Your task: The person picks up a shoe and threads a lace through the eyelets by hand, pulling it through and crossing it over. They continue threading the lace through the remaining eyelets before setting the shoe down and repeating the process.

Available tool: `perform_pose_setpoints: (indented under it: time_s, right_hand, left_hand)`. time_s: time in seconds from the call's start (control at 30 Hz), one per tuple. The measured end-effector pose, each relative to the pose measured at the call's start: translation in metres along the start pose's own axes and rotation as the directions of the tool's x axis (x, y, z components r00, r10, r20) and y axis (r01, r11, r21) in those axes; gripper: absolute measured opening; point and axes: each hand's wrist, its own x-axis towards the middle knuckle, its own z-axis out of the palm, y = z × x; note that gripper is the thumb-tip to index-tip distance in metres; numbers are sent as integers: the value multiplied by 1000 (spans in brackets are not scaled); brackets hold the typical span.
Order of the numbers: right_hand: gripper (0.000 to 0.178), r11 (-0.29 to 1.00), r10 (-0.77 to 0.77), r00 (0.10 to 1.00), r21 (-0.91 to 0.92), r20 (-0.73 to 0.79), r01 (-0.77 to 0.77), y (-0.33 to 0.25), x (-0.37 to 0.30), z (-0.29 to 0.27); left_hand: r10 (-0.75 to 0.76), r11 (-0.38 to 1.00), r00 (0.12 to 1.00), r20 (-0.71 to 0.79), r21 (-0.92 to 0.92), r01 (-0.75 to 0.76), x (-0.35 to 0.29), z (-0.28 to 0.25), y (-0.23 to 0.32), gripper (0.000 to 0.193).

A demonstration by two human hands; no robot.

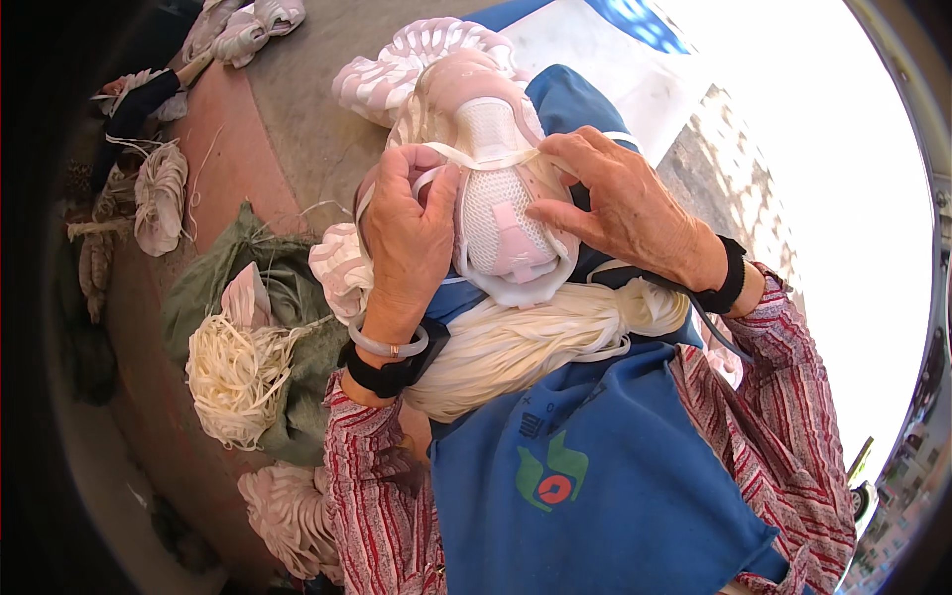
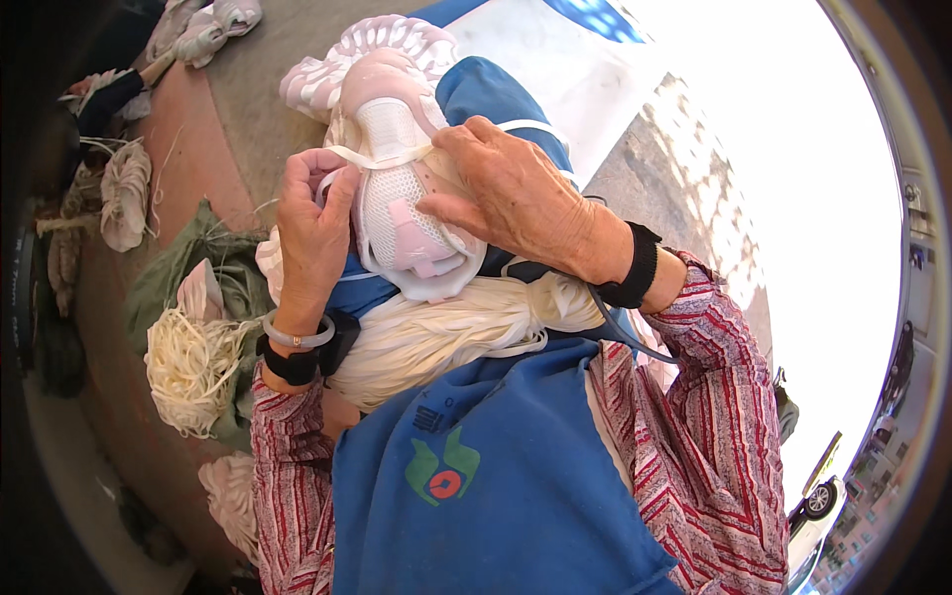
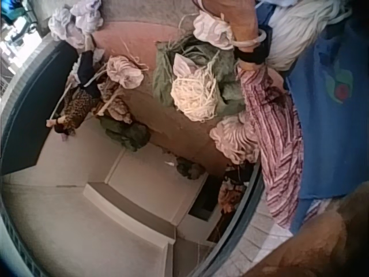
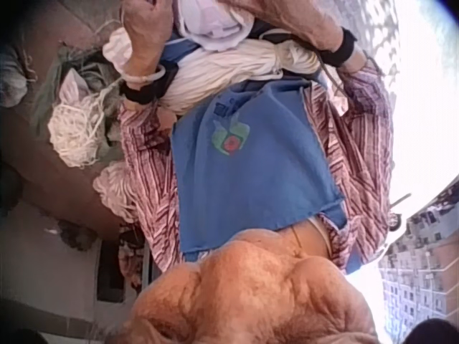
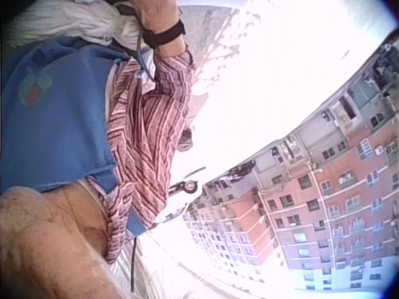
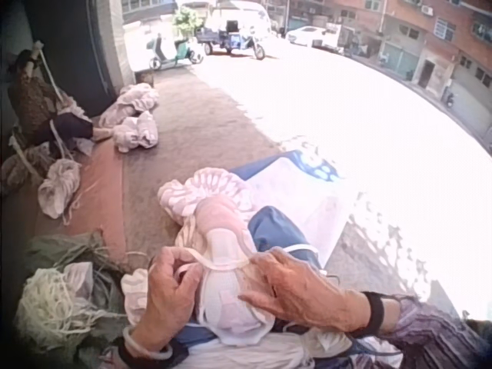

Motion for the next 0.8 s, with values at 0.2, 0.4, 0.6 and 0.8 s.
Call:
perform_pose_setpoints:
  time_s: [0.2, 0.4, 0.6, 0.8]
  right_hand:
    - [59, 982, 67, 989, -184, 133, -42, -11, -6, 1]
    - [32, 981, 79, 964, -192, 253, -30, -6, 5, 3]
    - [28, 999, -12, 979, -28, 204, 18, 13, 6, 3]
    - [38, 993, -112, 983, 43, 148, 107, 25, 6, 7]
  left_hand:
    - [106, 994, 994, 26, -5, -106, -20, 23, 24, 40]
    - [228, 974, 971, -72, 19, -227, -20, 45, 20, 34]
    - [270, 960, 957, -102, 103, -260, -16, 54, 19, 31]
    - [215, 974, 970, -116, 104, -203, -13, 63, 18, 24]
